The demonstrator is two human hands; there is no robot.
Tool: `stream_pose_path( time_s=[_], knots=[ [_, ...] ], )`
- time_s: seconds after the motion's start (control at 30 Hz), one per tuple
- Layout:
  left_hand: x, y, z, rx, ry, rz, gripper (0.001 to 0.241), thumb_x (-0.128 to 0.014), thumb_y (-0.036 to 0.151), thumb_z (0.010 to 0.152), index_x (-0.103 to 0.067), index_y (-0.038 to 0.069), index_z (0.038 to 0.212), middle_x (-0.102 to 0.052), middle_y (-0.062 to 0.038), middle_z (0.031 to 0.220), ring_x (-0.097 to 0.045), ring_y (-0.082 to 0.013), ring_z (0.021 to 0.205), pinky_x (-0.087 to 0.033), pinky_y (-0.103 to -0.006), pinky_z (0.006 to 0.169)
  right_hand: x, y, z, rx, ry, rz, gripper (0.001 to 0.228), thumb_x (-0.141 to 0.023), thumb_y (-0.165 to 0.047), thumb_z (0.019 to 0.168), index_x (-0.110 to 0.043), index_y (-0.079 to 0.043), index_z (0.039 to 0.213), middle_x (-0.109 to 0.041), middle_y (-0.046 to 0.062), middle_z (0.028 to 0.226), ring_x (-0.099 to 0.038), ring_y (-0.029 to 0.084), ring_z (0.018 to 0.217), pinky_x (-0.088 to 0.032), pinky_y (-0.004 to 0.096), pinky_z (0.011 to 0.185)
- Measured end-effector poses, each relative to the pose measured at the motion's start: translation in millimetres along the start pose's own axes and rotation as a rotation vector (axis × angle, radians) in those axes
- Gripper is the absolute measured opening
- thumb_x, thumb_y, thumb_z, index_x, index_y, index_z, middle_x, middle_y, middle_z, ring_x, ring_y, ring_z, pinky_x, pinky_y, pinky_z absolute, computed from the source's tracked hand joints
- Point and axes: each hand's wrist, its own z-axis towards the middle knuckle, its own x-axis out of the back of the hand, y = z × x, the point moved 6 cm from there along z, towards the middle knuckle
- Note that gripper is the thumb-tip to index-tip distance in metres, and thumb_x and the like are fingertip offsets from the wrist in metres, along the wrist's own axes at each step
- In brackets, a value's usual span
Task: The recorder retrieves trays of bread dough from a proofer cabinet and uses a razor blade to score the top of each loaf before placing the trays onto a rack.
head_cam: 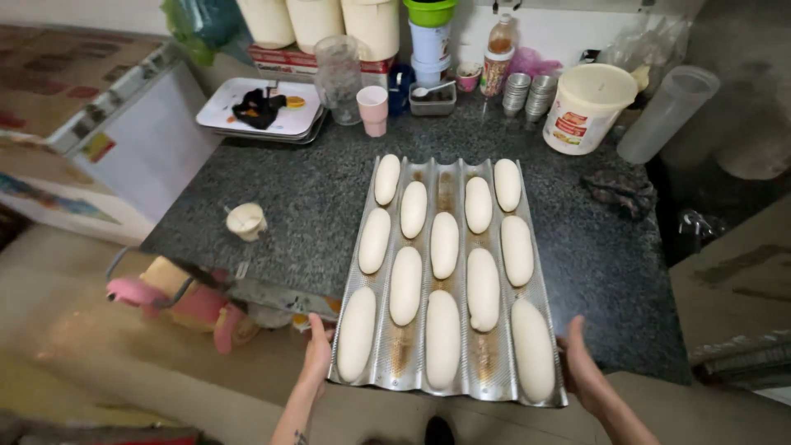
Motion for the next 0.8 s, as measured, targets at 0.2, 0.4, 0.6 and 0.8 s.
stream_pose_path(
  time_s=[0.2,0.4,0.6,0.8],
  knots=[
    [11,8,67,0.096,0.010,0.081,0.090,-0.011,0.066,0.096,-0.057,0.000,0.135,-0.054,-0.018,0.143,-0.051,-0.0311,0.131,-0.040,-0.0429,0.109,-34,16,49,-0.092,0.051,0.124,0.102,-0.007,-0.075,0.087,-0.032,-0.001,0.152,-0.037,0.019,0.156,-0.040,0.041,0.139,-0.033,0.058,0.111],
    [16,-33,154,-0.140,0.078,-0.167,0.077,-0.030,0.058,0.095,-0.055,-0.008,0.127,-0.064,-0.023,0.117,-0.065,-0.0325,0.104,-0.051,-0.0395,0.089,-42,42,83,-0.128,0.226,0.178,0.100,-0.009,-0.074,0.094,-0.049,0.006,0.140,-0.055,0.031,0.137,-0.055,0.047,0.120,-0.043,0.058,0.095],
    [20,0,109,-0.099,-0.029,-0.088,0.064,-0.027,0.049,0.099,-0.056,-0.004,0.119,-0.063,-0.018,0.112,-0.060,-0.0280,0.104,-0.045,-0.0383,0.096,-12,58,103,-0.024,0.436,-0.113,0.084,-0.010,-0.063,0.098,-0.031,-0.002,0.152,-0.037,0.015,0.155,-0.037,0.034,0.141,-0.028,0.049,0.116],
    [97,-29,141,-0.091,-0.020,-0.020,0.030,-0.055,0.030,0.097,-0.066,0.005,0.109,-0.075,-0.007,0.087,-0.068,-0.0154,0.068,-0.052,-0.0272,0.059,-4,-29,59,0.396,0.922,-0.493,0.051,-0.033,-0.039,0.127,-0.051,0.007,0.117,-0.061,0.023,0.095,-0.060,0.042,0.083,-0.045,0.053,0.077]
  ],
)
